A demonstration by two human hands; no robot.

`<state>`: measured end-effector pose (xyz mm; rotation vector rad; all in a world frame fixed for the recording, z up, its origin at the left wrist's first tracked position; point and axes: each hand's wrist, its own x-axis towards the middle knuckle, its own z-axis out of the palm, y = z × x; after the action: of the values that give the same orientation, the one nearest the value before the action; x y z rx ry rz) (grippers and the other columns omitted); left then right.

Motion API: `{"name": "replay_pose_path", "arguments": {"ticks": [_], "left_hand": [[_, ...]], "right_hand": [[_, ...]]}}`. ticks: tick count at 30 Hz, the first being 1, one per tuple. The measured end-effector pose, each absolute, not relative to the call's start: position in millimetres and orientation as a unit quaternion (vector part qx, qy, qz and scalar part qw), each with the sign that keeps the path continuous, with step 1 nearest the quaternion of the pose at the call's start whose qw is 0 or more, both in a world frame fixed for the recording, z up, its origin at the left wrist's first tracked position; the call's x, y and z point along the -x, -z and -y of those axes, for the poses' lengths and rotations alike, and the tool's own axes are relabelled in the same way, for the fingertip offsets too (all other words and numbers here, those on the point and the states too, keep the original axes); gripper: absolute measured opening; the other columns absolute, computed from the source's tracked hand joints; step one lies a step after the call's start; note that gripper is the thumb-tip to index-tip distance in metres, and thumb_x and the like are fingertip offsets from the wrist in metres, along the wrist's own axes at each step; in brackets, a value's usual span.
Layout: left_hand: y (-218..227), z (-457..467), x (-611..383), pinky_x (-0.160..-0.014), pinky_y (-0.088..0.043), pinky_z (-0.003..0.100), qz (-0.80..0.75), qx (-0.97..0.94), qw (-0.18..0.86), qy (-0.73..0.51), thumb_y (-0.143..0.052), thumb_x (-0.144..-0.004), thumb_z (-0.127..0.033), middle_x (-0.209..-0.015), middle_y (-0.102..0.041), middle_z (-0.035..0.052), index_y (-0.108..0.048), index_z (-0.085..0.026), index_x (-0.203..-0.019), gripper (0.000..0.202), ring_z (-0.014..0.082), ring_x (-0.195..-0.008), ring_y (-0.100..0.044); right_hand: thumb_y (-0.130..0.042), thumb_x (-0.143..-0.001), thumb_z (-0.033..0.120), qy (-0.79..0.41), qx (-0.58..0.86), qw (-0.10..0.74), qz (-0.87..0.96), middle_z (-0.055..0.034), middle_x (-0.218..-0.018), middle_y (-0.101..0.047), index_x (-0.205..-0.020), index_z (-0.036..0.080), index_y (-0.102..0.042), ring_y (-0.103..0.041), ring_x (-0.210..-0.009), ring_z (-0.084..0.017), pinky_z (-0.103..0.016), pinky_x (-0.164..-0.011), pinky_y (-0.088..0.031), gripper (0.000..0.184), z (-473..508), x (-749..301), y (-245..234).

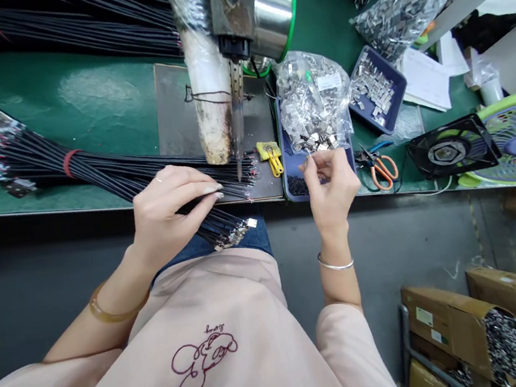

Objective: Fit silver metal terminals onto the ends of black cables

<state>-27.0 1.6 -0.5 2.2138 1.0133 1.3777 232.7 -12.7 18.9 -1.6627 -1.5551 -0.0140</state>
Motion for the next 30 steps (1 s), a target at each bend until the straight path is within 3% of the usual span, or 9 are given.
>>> {"name": "replay_pose_path", "arguments": {"ticks": [2, 6, 9, 13, 17, 22, 30], "left_hand": [[-1.2, -2.8, 24.6, -0.08, -0.053, 0.035, -0.346, -0.792, 0.152, -0.479, -0.064, -0.092, -0.014, -0.083, -0.075, 0.005, -0.075, -0.02, -0.09, 0.013, 0.0178, -0.08, -0.066], [-4.5, -3.4, 16.6, -0.072, -0.051, 0.029, -0.305, -0.823, 0.146, -0.457, -0.062, -0.093, -0.015, -0.078, -0.074, 0.0041, -0.075, -0.02, -0.091, 0.015, 0.0148, -0.071, -0.062], [-6.2, -1.6, 11.3, -0.066, -0.048, 0.025, -0.312, -0.828, 0.174, -0.432, -0.057, -0.094, -0.014, -0.075, -0.072, 0.0031, -0.073, -0.017, -0.089, 0.017, 0.0121, -0.064, -0.059], [-6.9, 0.9, 9.2, -0.051, -0.036, 0.02, -0.361, -0.787, 0.273, -0.42, -0.057, -0.088, -0.011, -0.057, -0.056, -0.0041, -0.066, -0.015, -0.079, 0.013, 0.0064, -0.048, -0.041], [-6.6, 1.9, 9.0, -0.045, -0.027, 0.019, -0.4, -0.731, 0.371, -0.409, -0.062, -0.083, -0.013, -0.054, -0.047, -0.0071, -0.066, -0.015, -0.078, 0.006, 0.0046, -0.046, -0.029], [-7.6, 2.6, 6.6, -0.045, -0.028, 0.017, -0.418, -0.699, 0.416, -0.404, -0.065, -0.083, -0.017, -0.059, -0.053, -0.0051, -0.067, -0.014, -0.078, 0.006, 0.0043, -0.049, -0.035], [-9.1, 1.5, 6.3, -0.048, -0.031, 0.019, -0.399, -0.707, 0.434, -0.391, -0.062, -0.087, -0.018, -0.06, -0.057, -0.0028, -0.068, -0.014, -0.074, 0.015, 0.0061, -0.051, -0.038]], "right_hand": [[-0.064, -0.092, 0.031, -0.034, 0.648, 0.492, 0.58, -0.0032, -0.092, -0.071, -0.083, 0.024, -0.054, -0.072, -0.064, -0.015, -0.03, -0.054, -0.059, 0.015, 23.2, -219.2, -25.4], [-0.069, -0.088, 0.023, -0.148, 0.6, 0.549, 0.562, 0.0019, -0.083, -0.071, -0.079, 0.024, -0.054, -0.072, -0.061, -0.012, -0.025, -0.052, -0.06, 0.018, 39.7, -194.0, -32.4], [-0.067, -0.09, 0.021, -0.21, 0.562, 0.559, 0.572, 0.0015, -0.089, -0.073, -0.08, 0.023, -0.055, -0.074, -0.068, -0.012, -0.027, -0.062, -0.063, 0.016, 45.6, -181.3, -26.1], [-0.07, -0.088, 0.018, -0.179, 0.562, 0.552, 0.589, 0.0014, -0.088, -0.073, -0.082, 0.024, -0.064, -0.074, -0.077, -0.014, -0.028, -0.067, -0.063, 0.01, 47.4, -170.8, -11.4], [-0.069, -0.089, 0.02, -0.213, 0.559, 0.525, 0.606, -0.0011, -0.095, -0.073, -0.088, 0.025, -0.072, -0.073, -0.089, -0.015, -0.03, -0.074, -0.065, 0.006, 44.7, -165.3, -2.3], [-0.068, -0.09, 0.023, -0.292, 0.551, 0.499, 0.601, -0.0019, -0.102, -0.074, -0.09, 0.025, -0.073, -0.073, -0.092, -0.014, -0.028, -0.077, -0.065, 0.006, 41.4, -162.1, 2.5], [-0.067, -0.09, 0.021, -0.26, 0.549, 0.506, 0.613, -0.0022, -0.101, -0.075, -0.09, 0.025, -0.073, -0.073, -0.093, -0.015, -0.028, -0.076, -0.065, 0.007, 43.4, -159.7, 3.3]]}}
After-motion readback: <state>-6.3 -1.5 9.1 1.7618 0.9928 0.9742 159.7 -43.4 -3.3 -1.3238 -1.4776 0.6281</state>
